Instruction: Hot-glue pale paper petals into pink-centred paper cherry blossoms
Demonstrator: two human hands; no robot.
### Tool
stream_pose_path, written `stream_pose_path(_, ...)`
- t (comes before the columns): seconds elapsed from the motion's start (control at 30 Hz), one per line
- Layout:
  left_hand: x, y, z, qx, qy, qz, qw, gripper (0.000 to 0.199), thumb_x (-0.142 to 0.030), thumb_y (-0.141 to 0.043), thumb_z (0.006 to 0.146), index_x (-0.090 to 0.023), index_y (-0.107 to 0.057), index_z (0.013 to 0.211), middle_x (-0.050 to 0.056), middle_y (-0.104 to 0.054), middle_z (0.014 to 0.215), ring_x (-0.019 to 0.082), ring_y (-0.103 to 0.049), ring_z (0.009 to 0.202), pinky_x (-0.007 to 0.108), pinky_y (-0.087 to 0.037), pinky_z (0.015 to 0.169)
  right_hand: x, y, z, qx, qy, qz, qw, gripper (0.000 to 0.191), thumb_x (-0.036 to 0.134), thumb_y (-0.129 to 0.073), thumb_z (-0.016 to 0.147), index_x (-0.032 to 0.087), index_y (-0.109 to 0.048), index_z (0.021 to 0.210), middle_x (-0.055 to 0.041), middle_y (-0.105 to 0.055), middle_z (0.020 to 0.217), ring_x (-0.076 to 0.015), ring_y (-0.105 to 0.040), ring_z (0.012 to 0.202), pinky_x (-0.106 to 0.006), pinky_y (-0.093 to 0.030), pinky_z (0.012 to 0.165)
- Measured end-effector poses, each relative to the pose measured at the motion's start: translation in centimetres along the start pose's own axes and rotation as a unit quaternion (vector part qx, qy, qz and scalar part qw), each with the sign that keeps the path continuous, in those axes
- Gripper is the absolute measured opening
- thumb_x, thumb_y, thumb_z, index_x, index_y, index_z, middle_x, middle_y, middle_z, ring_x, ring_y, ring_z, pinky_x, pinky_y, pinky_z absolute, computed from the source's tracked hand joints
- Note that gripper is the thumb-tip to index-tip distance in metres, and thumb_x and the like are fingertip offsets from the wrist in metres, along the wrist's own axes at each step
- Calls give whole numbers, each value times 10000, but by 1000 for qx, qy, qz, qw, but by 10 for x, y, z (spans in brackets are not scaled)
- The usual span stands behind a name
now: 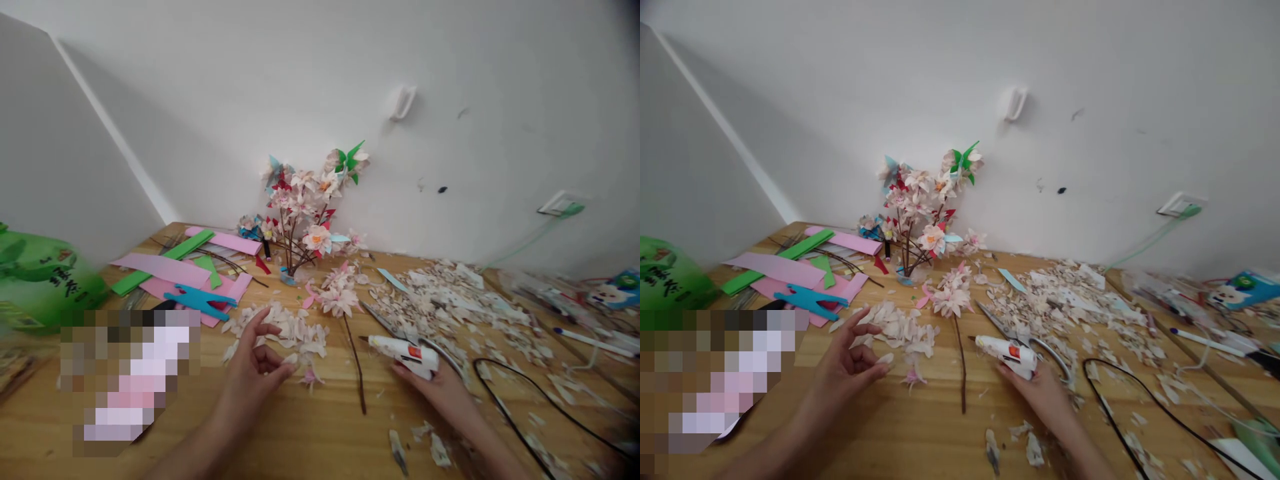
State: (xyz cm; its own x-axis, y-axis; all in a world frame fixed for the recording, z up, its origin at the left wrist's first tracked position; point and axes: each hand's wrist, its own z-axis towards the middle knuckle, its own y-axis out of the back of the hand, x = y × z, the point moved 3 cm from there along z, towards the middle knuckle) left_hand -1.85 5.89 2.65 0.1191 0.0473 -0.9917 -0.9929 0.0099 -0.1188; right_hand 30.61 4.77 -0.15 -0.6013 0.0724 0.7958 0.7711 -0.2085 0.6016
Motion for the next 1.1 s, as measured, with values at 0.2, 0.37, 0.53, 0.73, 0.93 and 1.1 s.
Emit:
stream_pose_path(0.2, -2, 0, 0, 10, 13, -10, 1000, 766, -191, -722, 577, -317, -327, 1220, -25, -455, 1001, 3, -504, 487, 182, -429, 471, -12, -9, -4, -16, -11, -2, 1000, 441, 450, -653, 621, 146, -636, 940, -124, -723, 926, -318, -654, 850, -420, -501, 796)
stream_pose_path(0.37, 1, 0, 0, 8, 21, -20, 1000, 779, -187, -732, 564, -325, -331, 1218, -37, -448, 976, -1, -501, 475, 182, -435, 467, 17, 18, -10, -127, 80, 18, 989, 786, 433, -675, 627, 182, -318, 1281, -147, -575, 1129, -281, -594, 932, -454, -477, 805)
stream_pose_path(0.53, 1, 0, 0, 9, 25, -21, 999, 776, -190, -737, 558, -326, -344, 1213, -36, -451, 975, -2, -503, 473, 186, -447, 475, 86, 29, -36, -304, 253, -71, 916, 516, 300, -647, 688, 199, -429, 1144, -103, -541, 1046, -275, -513, 1014, -497, -350, 932)
stream_pose_path(0.73, 1, 1, 1, 12, 25, -19, 999, 762, -190, -734, 564, -318, -346, 1207, -33, -445, 982, -7, -491, 476, 177, -432, 474, 97, -29, -35, 57, 229, -206, 950, 478, 32, -427, 694, 182, -421, 1148, -101, -619, 1018, -226, -590, 954, -387, -466, 830)
stream_pose_path(0.93, 5, 0, 1, 17, 19, -18, 1000, 733, -183, -732, 563, -326, -381, 1191, -31, -451, 998, -11, -484, 476, 168, -412, 461, 88, -48, -31, 165, 203, -293, 920, 455, 2, -436, 708, 156, -515, 1129, -144, -606, 1124, -263, -542, 1057, -405, -434, 869)
stream_pose_path(1.1, 6, -1, 1, 25, 34, -26, 999, 724, -187, -749, 541, -307, -405, 1166, -29, -459, 985, -5, -484, 474, 175, -413, 453, 101, -59, -29, 173, 168, -221, 945, 319, 52, -500, 722, 182, -570, 1004, -104, -636, 977, -260, -564, 963, -404, -420, 834)
